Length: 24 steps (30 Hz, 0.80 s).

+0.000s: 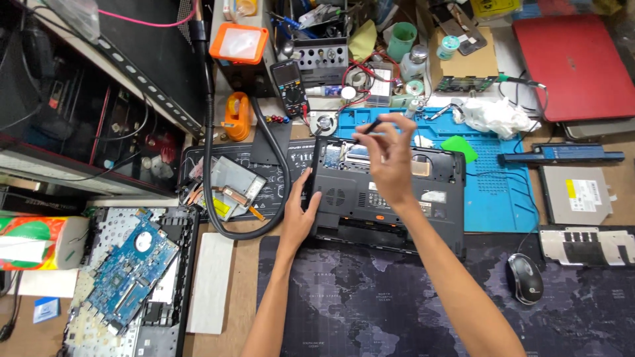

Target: Disassembling a laptop by removing the battery and unscrewing the bottom panel using a screwdriver

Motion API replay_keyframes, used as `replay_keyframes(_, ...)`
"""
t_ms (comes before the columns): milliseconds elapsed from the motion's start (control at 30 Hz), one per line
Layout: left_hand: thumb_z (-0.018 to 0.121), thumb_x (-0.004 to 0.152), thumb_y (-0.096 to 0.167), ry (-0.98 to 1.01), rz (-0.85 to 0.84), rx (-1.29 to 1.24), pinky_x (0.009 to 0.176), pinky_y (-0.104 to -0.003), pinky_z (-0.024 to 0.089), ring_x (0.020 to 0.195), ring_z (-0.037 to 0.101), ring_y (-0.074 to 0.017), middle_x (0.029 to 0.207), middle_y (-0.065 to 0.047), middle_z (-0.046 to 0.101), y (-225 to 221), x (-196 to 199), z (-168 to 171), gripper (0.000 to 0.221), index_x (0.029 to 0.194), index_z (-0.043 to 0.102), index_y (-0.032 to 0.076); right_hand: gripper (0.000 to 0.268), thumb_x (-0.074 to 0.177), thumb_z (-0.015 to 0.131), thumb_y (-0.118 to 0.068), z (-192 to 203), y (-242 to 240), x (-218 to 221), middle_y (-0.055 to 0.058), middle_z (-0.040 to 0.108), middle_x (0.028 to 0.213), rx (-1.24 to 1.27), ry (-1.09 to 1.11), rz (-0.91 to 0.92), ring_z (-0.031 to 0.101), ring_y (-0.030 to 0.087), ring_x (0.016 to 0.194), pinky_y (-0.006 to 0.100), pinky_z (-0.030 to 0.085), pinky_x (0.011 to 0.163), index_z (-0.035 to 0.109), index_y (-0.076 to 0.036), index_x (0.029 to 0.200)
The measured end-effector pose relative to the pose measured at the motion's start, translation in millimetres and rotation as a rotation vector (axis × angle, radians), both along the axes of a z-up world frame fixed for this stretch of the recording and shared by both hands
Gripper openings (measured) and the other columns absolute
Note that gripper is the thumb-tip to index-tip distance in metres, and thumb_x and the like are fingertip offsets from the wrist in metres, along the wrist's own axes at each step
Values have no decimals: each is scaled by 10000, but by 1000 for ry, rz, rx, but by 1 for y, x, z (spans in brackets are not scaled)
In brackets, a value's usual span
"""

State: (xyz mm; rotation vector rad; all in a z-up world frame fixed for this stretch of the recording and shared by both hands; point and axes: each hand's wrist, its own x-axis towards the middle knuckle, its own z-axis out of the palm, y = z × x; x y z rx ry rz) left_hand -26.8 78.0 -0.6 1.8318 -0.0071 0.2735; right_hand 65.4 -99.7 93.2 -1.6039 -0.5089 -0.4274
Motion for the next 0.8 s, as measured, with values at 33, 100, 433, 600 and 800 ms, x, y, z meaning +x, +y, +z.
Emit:
replay_keyframes(33, 613, 993, 93, 2, 6, 1, 1213, -464, 305, 1434, 432, -341, 1498, -181, 519, 1, -1, 0, 542, 1515, 466, 79, 420, 1027, 596, 27, -3, 8, 1, 176, 675, 1057, 1, 2, 6, 742, 303, 954, 403, 629, 863, 328, -120, 1316)
replay_keyframes(100, 607, 979, 36, -24, 31, -48, 1185, -464, 353, 1407, 470, -346, 1465, -195, 552, 0, 0, 0, 538, 1500, 473, 40, 407, 1030, 582, 28, -6, 24, 4, 205, 670, 1057, -21, -5, 76, 737, 353, 963, 455, 636, 873, 347, -129, 1322)
replay_keyframes(433, 289, 1125, 203, -5, -14, -438, 1169, -525, 360, 1393, 465, -440, 1448, -316, 519, 13, 3, -12, 474, 1530, 386, -25, 387, 1053, 555, 12, -16, 38, 11, 170, 679, 1106, -152, -39, 86, 748, 311, 951, 433, 621, 902, 334, -110, 1346)
replay_keyframes(600, 168, 1125, 363, -16, -13, -486, 1178, -525, 347, 1391, 473, -429, 1435, -304, 537, 14, 2, -16, 603, 1525, 413, -15, 382, 1054, 567, 11, -17, 39, 11, 147, 675, 1032, -181, -35, 80, 742, 306, 899, 437, 627, 846, 356, -123, 1343)
replay_keyframes(800, 116, 1117, 436, -28, -13, -508, 1181, -508, 349, 1395, 472, -410, 1428, -278, 558, 14, 4, -23, 678, 1519, 437, -4, 430, 997, 688, -24, -35, 47, 17, 104, 665, 905, -267, -84, 13, 732, 252, 805, 380, 641, 747, 414, -128, 1312)
